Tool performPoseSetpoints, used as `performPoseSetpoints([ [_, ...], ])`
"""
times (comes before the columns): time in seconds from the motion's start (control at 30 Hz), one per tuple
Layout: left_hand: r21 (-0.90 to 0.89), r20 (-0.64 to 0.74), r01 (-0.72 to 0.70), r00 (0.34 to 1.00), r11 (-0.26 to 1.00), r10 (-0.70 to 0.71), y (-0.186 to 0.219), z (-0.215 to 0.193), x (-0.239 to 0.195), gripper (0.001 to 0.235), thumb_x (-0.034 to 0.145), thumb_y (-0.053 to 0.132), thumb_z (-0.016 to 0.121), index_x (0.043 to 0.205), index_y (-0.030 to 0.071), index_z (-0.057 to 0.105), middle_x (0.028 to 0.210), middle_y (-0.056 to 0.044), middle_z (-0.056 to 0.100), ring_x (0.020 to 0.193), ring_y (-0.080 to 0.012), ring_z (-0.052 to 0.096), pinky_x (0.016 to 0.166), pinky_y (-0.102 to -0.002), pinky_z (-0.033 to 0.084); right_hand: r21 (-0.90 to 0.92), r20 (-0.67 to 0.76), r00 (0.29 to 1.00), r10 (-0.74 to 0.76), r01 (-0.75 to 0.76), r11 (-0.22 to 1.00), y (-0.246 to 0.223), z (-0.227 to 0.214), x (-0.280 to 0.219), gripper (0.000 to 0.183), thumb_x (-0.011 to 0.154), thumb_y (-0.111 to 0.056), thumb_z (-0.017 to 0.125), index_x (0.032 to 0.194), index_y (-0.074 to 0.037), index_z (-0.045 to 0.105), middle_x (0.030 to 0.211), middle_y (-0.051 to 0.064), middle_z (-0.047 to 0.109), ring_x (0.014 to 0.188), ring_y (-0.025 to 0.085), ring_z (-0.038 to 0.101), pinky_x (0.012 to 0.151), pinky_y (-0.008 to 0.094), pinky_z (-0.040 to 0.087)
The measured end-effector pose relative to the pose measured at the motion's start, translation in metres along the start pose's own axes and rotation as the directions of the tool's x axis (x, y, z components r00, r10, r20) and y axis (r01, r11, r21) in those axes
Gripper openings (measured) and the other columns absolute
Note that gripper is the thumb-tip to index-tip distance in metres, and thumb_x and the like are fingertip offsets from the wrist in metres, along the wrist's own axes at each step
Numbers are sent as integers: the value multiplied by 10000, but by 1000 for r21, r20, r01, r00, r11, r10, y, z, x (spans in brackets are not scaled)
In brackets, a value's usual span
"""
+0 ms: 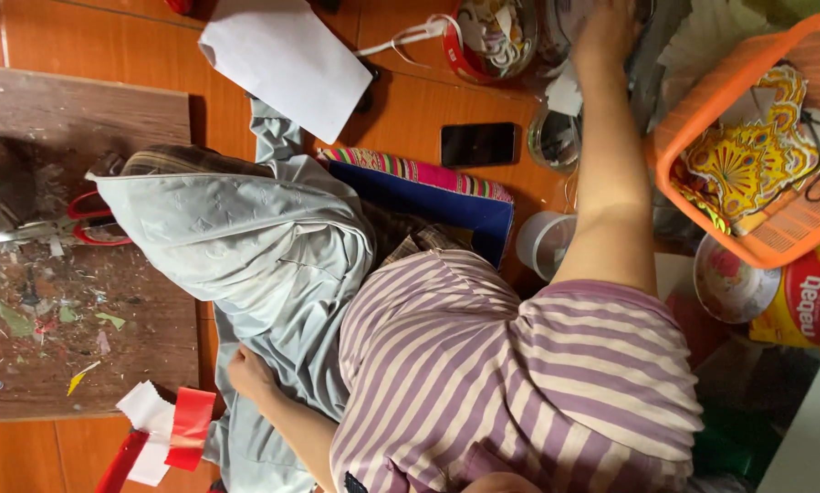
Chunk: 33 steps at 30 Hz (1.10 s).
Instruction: Applying red paper strips to a woven bamboo structure using a brush and glue.
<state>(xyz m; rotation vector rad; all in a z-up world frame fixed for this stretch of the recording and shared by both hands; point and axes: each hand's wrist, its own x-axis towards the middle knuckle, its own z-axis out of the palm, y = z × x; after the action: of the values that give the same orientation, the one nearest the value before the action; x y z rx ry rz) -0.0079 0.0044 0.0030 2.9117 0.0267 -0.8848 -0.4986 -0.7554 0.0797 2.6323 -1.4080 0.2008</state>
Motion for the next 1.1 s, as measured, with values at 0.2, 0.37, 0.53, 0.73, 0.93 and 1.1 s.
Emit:
performPoseSetpoints([
  [0.2, -9, -35, -24, 999, 1000, 24, 7, -3, -1, 465, 1077, 397, 521, 1008, -3, 747, 940, -259, 712, 871, -469, 670, 750, -549, 504, 53, 94, 947, 306, -312, 949, -18, 72, 26, 389, 938, -31, 652, 1325, -53, 631, 1211, 268, 680, 1105, 451, 640, 906, 507, 526],
  [0.37, 3, -35, 8, 999, 1000, -8, 8, -2, -3, 451, 1063, 399, 526, 1026, 12, 756, 953, -253, 718, 887, -467, 670, 762, -543, 507, 497, 99, 865, 492, -471, 729, 17, 101, 35, 418, 1009, -52, 707, 1398, -50, 554, 1291, 215, 672, 1205, 378, 652, 1012, 451, 514],
  [0.53, 5, -34, 25, 999, 1000, -25, 12, -4, -5, 473, 1071, 425, 513, 1031, 22, 757, 966, -242, 725, 910, -463, 672, 777, -542, 512, 489, -65, 883, 466, -379, 786, -2, 103, 35, 519, 975, -4, 726, 1443, -16, 505, 1392, 254, 618, 1291, 452, 578, 1050, 502, 487],
  [0.73, 33, -24, 61, 998, 998, -60, 15, -8, -10, 498, 1074, 462, 490, 1044, 46, 760, 998, -227, 730, 946, -461, 669, 801, -546, 514, 103, 149, 824, 546, -562, 821, -63, 57, 22, 434, 1036, -25, 647, 1451, -80, 534, 1465, 207, 564, 1364, 440, 495, 1105, 573, 389],
  [0.93, 29, -25, 6, 1000, 1000, -5, 18, -10, -10, 512, 1079, 470, 475, 1059, 43, 758, 1007, -233, 732, 958, -460, 676, 818, -539, 520, -13, 91, 910, 404, -405, 914, -38, 105, 5, 479, 1053, -18, 643, 1512, -82, 525, 1497, 230, 497, 1373, 458, 416, 1141, 593, 271],
  [1.1, 51, -37, 2, 999, 999, 0, 11, -4, -7, 524, 1092, 466, 468, 1046, 36, 763, 1006, -235, 736, 953, -463, 681, 818, -541, 524, -62, 173, 889, 423, -419, 906, -76, 73, 23, 646, 1003, -17, 682, 1599, -122, 456, 1592, 202, 443, 1483, 439, 352, 1235, 607, 238],
])
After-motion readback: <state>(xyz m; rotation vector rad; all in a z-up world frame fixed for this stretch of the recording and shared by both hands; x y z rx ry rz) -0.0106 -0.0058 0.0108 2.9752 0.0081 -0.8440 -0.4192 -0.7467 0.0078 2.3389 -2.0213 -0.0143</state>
